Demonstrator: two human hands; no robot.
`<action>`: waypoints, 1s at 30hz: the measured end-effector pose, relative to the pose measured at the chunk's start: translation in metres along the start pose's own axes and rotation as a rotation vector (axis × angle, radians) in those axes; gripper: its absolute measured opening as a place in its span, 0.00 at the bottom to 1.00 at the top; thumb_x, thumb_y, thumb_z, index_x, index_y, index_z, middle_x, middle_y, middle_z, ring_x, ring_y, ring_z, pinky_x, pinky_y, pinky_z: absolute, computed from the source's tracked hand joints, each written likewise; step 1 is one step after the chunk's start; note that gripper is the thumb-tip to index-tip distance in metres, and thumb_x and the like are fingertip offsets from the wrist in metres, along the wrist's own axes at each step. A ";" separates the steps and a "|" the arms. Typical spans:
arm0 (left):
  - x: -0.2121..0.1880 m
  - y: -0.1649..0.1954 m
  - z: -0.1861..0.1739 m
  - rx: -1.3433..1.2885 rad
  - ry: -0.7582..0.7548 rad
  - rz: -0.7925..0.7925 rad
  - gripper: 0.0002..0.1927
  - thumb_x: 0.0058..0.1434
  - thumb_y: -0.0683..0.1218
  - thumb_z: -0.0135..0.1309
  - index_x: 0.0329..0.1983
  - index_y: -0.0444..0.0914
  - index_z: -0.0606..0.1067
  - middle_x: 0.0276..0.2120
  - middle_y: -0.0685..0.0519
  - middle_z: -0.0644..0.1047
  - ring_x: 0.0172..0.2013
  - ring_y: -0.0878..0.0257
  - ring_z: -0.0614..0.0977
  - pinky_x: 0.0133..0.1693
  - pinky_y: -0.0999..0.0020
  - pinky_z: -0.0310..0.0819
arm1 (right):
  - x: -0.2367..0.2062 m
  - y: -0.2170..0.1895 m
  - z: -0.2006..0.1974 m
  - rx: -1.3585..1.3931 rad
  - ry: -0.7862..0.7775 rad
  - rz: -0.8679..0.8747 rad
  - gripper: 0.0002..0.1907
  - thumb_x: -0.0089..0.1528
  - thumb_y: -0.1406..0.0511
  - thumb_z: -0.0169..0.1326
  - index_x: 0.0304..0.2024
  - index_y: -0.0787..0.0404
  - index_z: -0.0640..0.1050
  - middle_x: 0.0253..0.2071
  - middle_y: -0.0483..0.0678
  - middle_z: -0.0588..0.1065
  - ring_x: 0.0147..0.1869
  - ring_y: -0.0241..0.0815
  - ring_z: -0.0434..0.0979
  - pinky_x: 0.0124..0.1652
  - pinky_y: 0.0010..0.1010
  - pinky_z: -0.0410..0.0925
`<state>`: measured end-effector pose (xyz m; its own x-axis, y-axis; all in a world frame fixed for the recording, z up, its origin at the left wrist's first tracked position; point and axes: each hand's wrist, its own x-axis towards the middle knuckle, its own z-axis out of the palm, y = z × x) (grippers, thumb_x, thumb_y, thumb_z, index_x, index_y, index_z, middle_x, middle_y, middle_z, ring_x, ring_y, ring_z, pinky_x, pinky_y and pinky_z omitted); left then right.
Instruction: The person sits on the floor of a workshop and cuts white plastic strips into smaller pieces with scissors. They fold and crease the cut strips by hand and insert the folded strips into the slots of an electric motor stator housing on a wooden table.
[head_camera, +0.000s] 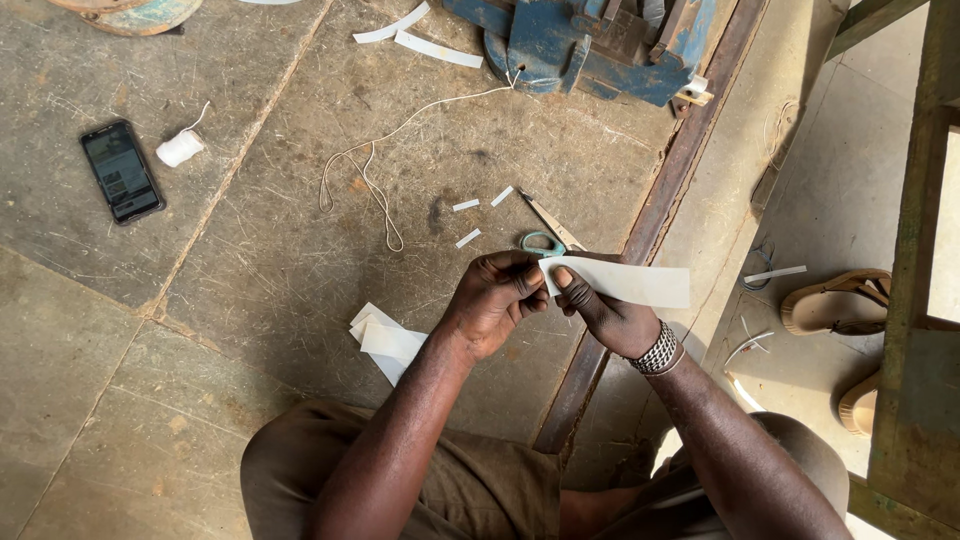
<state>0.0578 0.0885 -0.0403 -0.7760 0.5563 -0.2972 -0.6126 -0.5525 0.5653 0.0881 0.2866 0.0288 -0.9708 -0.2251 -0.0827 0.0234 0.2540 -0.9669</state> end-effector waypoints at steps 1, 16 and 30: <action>0.000 -0.001 0.000 0.001 0.002 -0.005 0.07 0.65 0.41 0.61 0.46 0.37 0.81 0.35 0.55 0.82 0.35 0.67 0.82 0.40 0.66 0.82 | 0.000 -0.003 0.000 -0.030 -0.015 -0.024 0.19 0.70 0.57 0.52 0.50 0.67 0.79 0.28 0.45 0.78 0.30 0.33 0.79 0.30 0.24 0.72; -0.006 0.005 0.017 0.335 0.117 0.172 0.03 0.65 0.38 0.59 0.39 0.32 0.81 0.27 0.52 0.80 0.27 0.68 0.80 0.32 0.69 0.81 | 0.001 -0.003 0.010 -0.350 0.051 -0.332 0.16 0.71 0.59 0.51 0.48 0.67 0.79 0.28 0.47 0.77 0.25 0.34 0.76 0.27 0.26 0.68; -0.002 0.001 0.002 -0.100 -0.014 0.060 0.07 0.65 0.40 0.60 0.46 0.35 0.80 0.34 0.52 0.82 0.34 0.66 0.82 0.39 0.67 0.82 | -0.004 -0.001 0.008 -0.018 0.049 -0.031 0.17 0.68 0.59 0.54 0.51 0.66 0.77 0.29 0.45 0.79 0.30 0.32 0.79 0.29 0.23 0.73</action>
<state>0.0591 0.0881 -0.0373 -0.8098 0.5288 -0.2540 -0.5778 -0.6438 0.5016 0.0943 0.2798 0.0282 -0.9816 -0.1867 -0.0407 -0.0103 0.2642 -0.9644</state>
